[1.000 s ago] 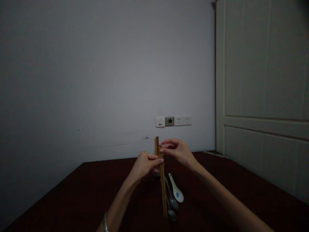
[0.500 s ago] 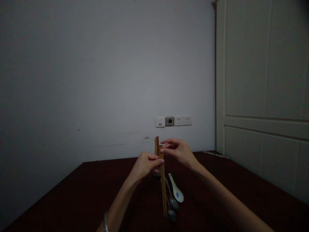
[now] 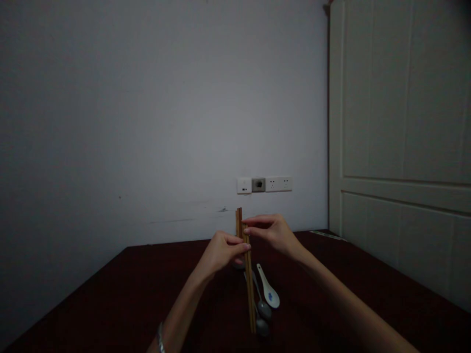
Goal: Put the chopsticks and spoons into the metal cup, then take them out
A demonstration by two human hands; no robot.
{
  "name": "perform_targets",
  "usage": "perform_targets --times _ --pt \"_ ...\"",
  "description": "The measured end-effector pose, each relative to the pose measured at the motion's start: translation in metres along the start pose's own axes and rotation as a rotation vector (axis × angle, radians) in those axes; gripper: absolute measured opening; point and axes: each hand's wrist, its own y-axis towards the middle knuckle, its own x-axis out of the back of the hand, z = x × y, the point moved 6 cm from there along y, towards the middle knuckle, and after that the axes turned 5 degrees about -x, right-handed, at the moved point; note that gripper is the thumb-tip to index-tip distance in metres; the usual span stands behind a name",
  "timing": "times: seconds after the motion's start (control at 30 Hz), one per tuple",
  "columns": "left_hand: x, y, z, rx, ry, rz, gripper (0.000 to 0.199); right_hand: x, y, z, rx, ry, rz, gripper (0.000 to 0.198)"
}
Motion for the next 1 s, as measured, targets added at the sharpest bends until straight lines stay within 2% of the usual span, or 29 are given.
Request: perform_targets --times 0.3,0.67,0.83,1.0 --pt "0.0017 0.002 0.0069 -0.026 0.06 0.024 0.033 0.0005 0.0004 -0.0005 -0.057 -0.03 -0.012 0.02" --pt "0.0008 0.0003 0.0019 -0.025 0.026 0.026 0.031 -0.0007 0.0 0.0008 0.032 -0.017 0.031 0.028" --pt "0.0013 -0.0003 0.0011 -0.02 0.049 0.004 0.033 -0.0007 0.0012 0.001 0.085 -0.058 0.061 0.022" --pt "0.0017 0.0006 0.0029 -0.019 0.073 0.002 0.033 -0.0008 0.0012 0.0029 0.081 -0.086 0.052 0.02"
